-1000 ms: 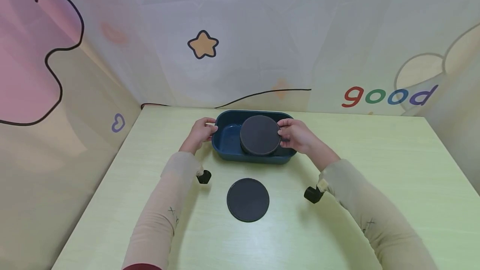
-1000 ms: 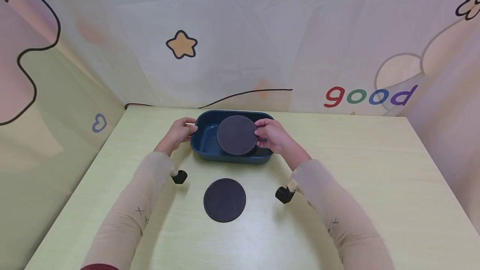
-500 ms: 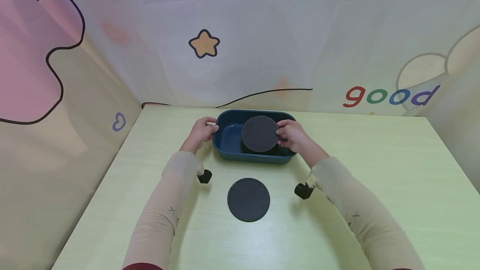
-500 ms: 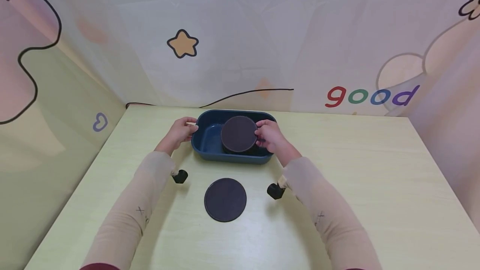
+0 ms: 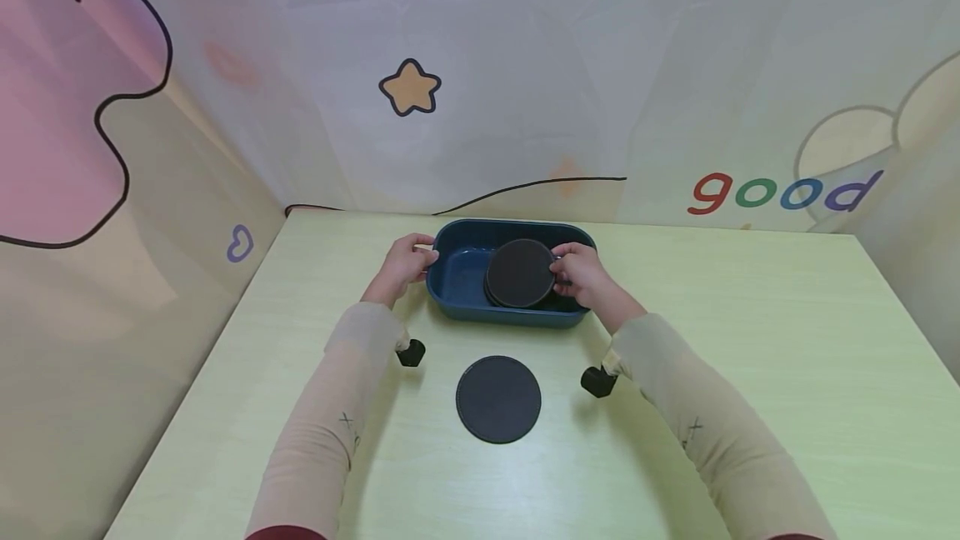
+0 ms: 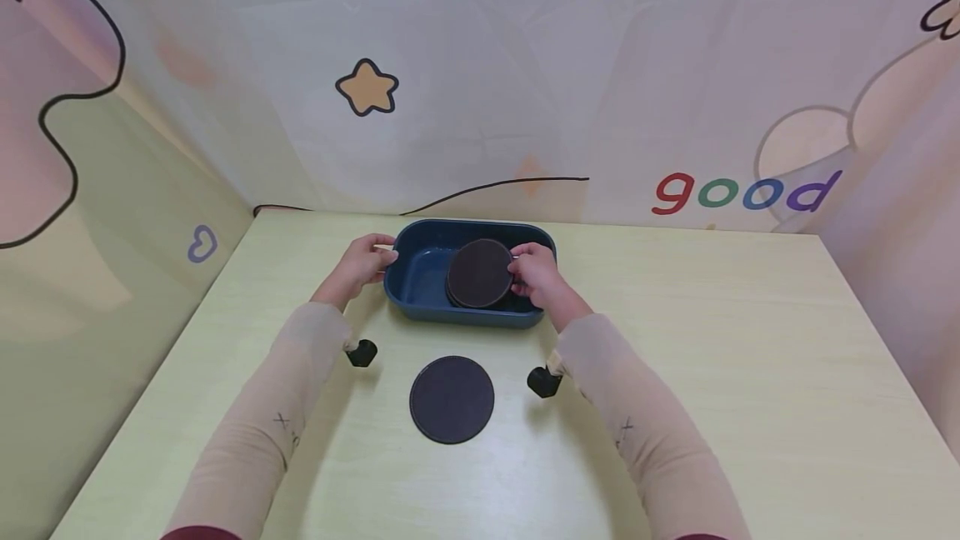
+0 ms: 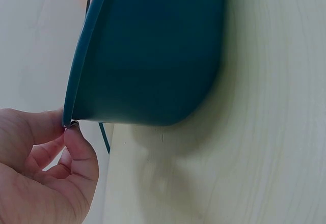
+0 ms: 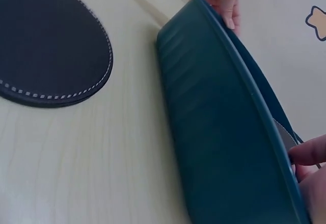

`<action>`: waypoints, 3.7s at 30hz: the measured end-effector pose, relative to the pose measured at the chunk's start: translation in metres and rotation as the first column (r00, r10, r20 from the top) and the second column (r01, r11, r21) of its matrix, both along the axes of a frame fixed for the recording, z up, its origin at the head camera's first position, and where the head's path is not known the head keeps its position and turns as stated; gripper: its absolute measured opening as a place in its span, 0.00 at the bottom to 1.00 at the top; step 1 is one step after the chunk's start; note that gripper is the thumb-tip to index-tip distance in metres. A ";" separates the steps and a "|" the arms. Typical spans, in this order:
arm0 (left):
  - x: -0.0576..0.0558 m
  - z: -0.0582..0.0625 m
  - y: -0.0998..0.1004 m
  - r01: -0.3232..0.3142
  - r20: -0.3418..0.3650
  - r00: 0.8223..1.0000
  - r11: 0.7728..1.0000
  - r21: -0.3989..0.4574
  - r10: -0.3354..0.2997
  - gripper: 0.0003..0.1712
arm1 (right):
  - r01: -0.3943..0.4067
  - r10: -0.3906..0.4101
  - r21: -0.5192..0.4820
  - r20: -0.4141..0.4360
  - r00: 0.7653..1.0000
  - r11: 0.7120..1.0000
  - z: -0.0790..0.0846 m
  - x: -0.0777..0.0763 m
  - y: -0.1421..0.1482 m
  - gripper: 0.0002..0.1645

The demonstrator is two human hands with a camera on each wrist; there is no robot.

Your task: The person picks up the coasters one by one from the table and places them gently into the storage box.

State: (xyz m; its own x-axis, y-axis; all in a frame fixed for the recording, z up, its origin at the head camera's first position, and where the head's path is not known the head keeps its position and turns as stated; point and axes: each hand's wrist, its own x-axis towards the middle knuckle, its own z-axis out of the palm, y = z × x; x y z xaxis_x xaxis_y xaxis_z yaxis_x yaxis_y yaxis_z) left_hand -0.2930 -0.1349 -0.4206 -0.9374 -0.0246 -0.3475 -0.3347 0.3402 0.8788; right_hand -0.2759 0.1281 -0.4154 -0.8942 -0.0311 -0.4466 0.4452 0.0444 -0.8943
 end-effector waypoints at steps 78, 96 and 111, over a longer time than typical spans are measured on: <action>0.003 0.007 0.001 0.014 0.007 1.000 1.000 0.010 -0.014 0.20 | -0.433 0.649 0.532 -0.327 0.687 0.727 0.018 0.085 -0.002 0.13; 0.002 0.004 0.001 0.009 0.008 1.000 1.000 0.005 -0.009 0.20 | -0.612 0.726 0.453 -0.126 0.676 0.648 -0.012 0.098 -0.003 0.20; 0.003 0.004 0.001 0.010 0.002 1.000 1.000 0.006 -0.010 0.20 | -0.545 0.671 0.477 -0.136 0.729 0.689 -0.033 0.101 -0.012 0.20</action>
